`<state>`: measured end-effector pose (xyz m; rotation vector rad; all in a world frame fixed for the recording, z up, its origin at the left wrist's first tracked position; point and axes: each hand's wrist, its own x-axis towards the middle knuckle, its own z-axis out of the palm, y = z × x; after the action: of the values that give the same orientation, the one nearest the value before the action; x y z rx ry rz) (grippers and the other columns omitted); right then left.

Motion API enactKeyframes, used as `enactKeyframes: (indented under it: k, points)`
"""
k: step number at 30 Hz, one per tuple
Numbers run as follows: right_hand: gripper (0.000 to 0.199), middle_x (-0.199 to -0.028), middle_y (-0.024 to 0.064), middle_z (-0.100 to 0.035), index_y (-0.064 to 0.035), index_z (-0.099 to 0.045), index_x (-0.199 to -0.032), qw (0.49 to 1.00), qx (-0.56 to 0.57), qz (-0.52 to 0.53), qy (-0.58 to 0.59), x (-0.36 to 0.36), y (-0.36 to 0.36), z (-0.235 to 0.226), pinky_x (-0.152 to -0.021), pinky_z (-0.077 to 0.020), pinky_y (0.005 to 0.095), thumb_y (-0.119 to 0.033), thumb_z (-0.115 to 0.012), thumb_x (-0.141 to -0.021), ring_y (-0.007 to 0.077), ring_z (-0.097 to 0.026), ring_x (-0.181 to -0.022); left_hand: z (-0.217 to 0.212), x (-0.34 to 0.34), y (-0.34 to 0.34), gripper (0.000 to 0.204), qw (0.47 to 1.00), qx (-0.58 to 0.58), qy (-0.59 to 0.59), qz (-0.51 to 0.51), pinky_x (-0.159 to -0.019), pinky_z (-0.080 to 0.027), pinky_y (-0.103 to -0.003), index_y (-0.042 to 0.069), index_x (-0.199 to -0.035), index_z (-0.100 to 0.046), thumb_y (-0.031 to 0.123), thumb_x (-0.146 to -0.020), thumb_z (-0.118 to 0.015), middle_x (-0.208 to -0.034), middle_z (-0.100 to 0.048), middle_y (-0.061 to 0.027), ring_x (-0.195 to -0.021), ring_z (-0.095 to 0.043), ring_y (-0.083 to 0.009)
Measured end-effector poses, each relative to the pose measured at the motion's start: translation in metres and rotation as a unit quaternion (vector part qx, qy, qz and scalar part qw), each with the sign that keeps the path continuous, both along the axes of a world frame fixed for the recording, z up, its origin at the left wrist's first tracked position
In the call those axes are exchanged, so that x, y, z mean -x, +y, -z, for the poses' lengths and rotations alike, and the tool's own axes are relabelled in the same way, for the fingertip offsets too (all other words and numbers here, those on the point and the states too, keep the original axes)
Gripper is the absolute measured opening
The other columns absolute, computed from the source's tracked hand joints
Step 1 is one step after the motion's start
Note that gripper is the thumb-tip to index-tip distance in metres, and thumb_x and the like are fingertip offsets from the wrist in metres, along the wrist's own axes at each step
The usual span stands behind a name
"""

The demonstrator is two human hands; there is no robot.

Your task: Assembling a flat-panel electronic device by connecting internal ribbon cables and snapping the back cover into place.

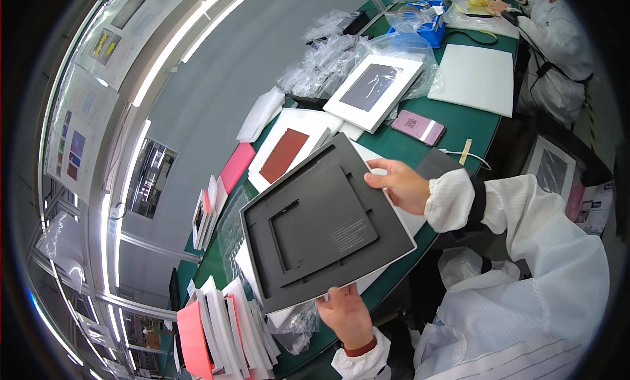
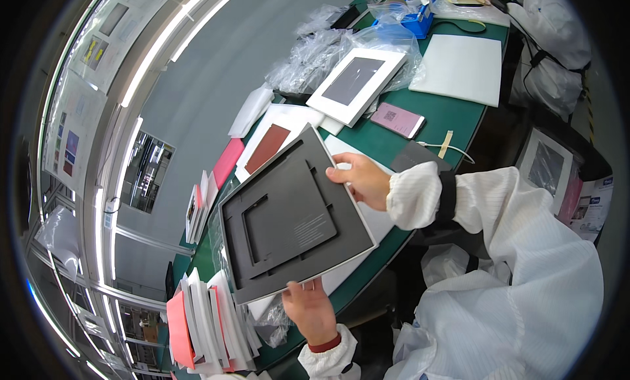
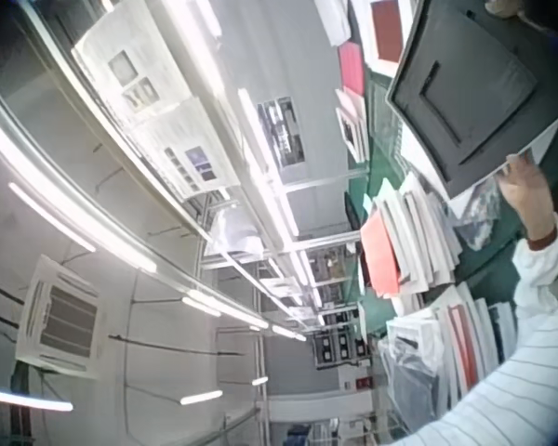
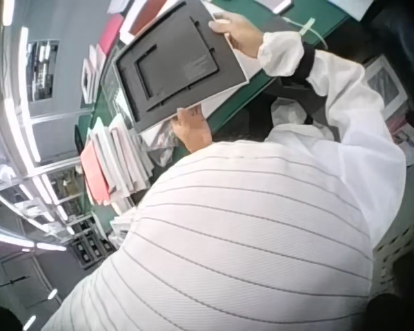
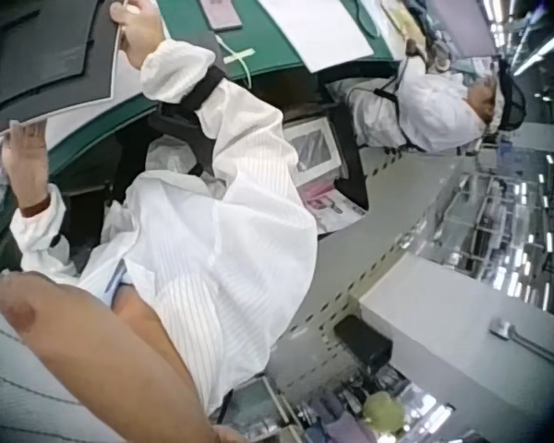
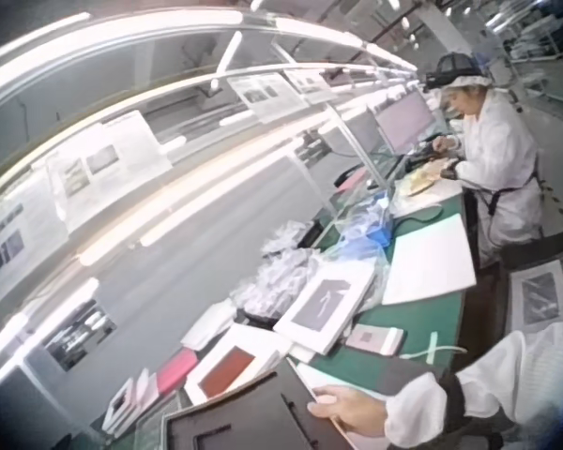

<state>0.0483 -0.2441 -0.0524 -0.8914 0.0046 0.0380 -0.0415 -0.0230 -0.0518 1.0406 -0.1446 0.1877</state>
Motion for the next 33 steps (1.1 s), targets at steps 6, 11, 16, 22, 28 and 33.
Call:
enactKeyframes:
  k: [6, 11, 16, 22, 28, 33]
  points:
    - [0.039, -0.108, 0.0048, -0.059, -0.0014, -0.046, -0.126, 0.997, 0.027, -0.076, -0.004, -0.032, -0.054, 0.022, -0.079, -0.0497, 0.0244, -0.018, -0.055, -0.092, 0.0104, -0.060, -0.095, 0.010, -0.007, 0.073, 0.030, 0.992, 0.040, 0.119, 0.026, -0.089, -0.049, -0.043, 0.004, -0.111, -0.056, 0.028, -0.095, -0.047, -0.104, -0.064, -0.0110, -0.095, -0.062, -0.0268]
    - [0.048, -0.114, 0.0075, -0.057, 0.0015, -0.037, -0.132, 0.983, 0.142, -0.100, 0.057, -0.053, -0.066, 0.031, -0.080, -0.0504, 0.0255, -0.018, -0.055, -0.092, 0.0115, -0.059, -0.096, 0.028, -0.012, 0.082, 0.023, 0.974, -0.066, 0.193, 0.099, -0.087, -0.051, -0.039, -0.004, -0.108, -0.055, 0.012, -0.092, -0.053, -0.105, -0.063, -0.0132, -0.095, -0.063, -0.0224]
    - [0.058, -0.115, 0.0119, -0.055, 0.0033, -0.031, -0.135, 0.946, 0.274, -0.149, 0.090, -0.062, -0.059, 0.034, -0.080, -0.0494, 0.0289, -0.018, -0.058, -0.089, 0.0167, -0.059, -0.095, 0.040, -0.012, 0.078, 0.026, 0.973, -0.090, 0.195, 0.086, -0.088, -0.051, -0.039, -0.006, -0.111, -0.052, 0.013, -0.093, -0.052, -0.108, -0.061, -0.0136, -0.095, -0.062, -0.0228]
    - [0.050, -0.111, 0.0182, -0.057, 0.0064, -0.045, -0.125, 0.893, 0.410, -0.151, 0.104, -0.070, -0.056, 0.045, -0.078, -0.0478, 0.0318, -0.015, -0.065, -0.084, 0.0213, -0.059, -0.098, 0.049, -0.015, 0.081, 0.025, 0.966, -0.095, 0.222, 0.096, -0.086, -0.052, -0.038, -0.006, -0.110, -0.052, 0.014, -0.094, -0.051, -0.105, -0.061, -0.0129, -0.093, -0.062, -0.0218]
    - [0.044, -0.106, 0.0191, -0.053, -0.0012, -0.055, -0.117, 0.598, 0.800, -0.004, -0.045, -0.061, -0.046, 0.024, -0.083, -0.0457, 0.0355, -0.025, -0.067, -0.082, 0.0291, -0.056, -0.093, 0.038, -0.019, 0.080, 0.027, 0.946, -0.204, 0.239, 0.083, -0.076, -0.055, -0.033, -0.007, -0.110, -0.051, 0.014, -0.093, -0.052, -0.099, -0.062, -0.0137, -0.083, -0.065, -0.0217]
    - [0.040, -0.107, 0.0195, -0.052, -0.0046, -0.057, -0.114, 0.654, 0.723, 0.027, -0.222, -0.038, -0.041, 0.012, -0.084, -0.0448, 0.0406, -0.025, -0.066, -0.081, 0.0351, -0.055, -0.096, 0.036, -0.017, 0.092, 0.027, 0.901, -0.331, 0.265, 0.093, -0.066, -0.054, -0.026, -0.006, -0.112, -0.052, 0.013, -0.093, -0.052, -0.092, -0.064, -0.0124, -0.075, -0.064, -0.0163]
